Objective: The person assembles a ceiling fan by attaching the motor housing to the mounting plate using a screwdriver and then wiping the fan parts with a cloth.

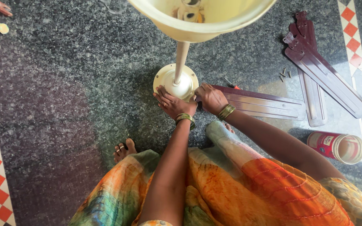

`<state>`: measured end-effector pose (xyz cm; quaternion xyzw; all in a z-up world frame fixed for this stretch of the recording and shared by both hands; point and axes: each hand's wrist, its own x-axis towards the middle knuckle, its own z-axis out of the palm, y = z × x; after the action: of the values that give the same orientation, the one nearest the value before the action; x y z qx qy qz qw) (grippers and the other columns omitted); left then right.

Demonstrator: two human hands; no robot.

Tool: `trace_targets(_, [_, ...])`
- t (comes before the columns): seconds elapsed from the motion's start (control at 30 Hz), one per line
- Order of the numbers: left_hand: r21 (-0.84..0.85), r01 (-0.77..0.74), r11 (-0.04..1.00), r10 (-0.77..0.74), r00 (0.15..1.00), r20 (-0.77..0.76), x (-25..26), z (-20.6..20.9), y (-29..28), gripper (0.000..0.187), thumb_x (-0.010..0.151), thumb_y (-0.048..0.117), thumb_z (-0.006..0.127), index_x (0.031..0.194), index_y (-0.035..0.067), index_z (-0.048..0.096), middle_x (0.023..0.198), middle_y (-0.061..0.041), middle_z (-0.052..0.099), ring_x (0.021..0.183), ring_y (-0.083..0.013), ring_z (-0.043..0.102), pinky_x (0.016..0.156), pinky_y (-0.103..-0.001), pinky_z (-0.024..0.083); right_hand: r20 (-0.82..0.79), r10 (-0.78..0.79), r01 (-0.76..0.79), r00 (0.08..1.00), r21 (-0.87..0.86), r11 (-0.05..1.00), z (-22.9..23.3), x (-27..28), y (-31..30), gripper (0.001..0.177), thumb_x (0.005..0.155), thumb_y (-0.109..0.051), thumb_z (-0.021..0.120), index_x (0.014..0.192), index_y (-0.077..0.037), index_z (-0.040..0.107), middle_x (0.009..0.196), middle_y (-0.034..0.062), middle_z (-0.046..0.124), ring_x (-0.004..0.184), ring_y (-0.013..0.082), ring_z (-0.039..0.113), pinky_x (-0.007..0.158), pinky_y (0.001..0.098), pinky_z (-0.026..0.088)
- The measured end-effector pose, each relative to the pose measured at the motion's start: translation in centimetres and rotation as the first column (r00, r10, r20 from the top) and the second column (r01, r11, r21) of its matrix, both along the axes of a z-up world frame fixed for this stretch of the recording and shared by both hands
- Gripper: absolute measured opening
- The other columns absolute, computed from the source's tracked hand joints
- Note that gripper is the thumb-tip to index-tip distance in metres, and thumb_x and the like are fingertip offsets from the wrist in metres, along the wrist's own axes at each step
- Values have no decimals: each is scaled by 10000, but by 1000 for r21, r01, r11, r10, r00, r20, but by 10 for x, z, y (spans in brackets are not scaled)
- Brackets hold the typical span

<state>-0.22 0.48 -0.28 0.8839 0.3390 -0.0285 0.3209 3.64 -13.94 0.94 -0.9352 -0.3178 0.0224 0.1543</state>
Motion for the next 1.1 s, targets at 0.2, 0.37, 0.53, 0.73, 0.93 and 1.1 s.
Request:
trace_targets(0.2, [10, 17, 1000, -17, 1000, 6, 0, -4, 0, 1383, 623, 479, 919, 1548, 28, -5, 1626, -179, 109, 1552, -406, 14, 1235, -597, 167, -57, -180, 186, 982, 129, 974, -9, 6, -8, 126, 936, -7, 637, 1035, -50, 702, 943, 107, 715, 728, 226, 719, 639, 351, 610])
trace_targets(0.37, [9, 18, 1000, -19, 999, 29, -2, -4, 0, 1367, 635, 491, 920, 1553, 37, 14, 1630, -183, 124, 1551, -418, 38, 1225, -600, 189, -669, -224, 606, 708, 414, 680, -9, 12, -18, 228, 969, -98, 629, 1165, -25, 720, 1052, 114, 782, 878, 146, 771, 712, 287, 655])
trace_targets(0.53, [16, 28, 999, -29, 999, 41, -2, -4, -1, 1423, 586, 521, 937, 1537, -10, 21, 1624, -223, 142, 1541, -439, 69, 1204, -592, 217, -960, 48, 904, 275, 275, 327, 1, 15, -42, 230, 960, -131, 653, 1174, -72, 716, 1107, 75, 766, 887, 144, 750, 712, 313, 628])
trace_targets(0.73, [49, 31, 998, -35, 995, 90, -2, -14, -4, 1477, 581, 534, 946, 1554, -58, 6, 1586, -398, 75, 1510, -501, 87, 1197, -581, 239, -916, 30, 909, 400, 401, 119, -37, 27, -124, 146, 915, -50, 747, 1031, 13, 686, 1048, 69, 769, 871, 134, 728, 666, 295, 570])
trace_targets(0.93, [69, 124, 990, -132, 982, 138, -7, -37, -1, 1459, 627, 549, 937, 1555, -63, -8, 1615, -345, 94, 1520, -547, 47, 1201, -655, 219, -770, -546, 860, 329, 483, -162, -76, 56, -272, 199, 904, -66, 775, 1078, 28, 751, 819, 77, 728, 656, 141, 660, 537, 255, 512])
trace_targets(1.1, [80, 181, 980, -190, 974, 122, -6, -56, 6, 1484, 642, 557, 919, 1554, -41, -87, 1639, -325, 33, 1543, -534, -11, 1197, -668, 235, -724, -682, 879, 101, 385, -280, -67, 55, -339, 181, 879, -25, 760, 1054, 20, 752, 846, 90, 758, 675, 164, 732, 569, 277, 610])
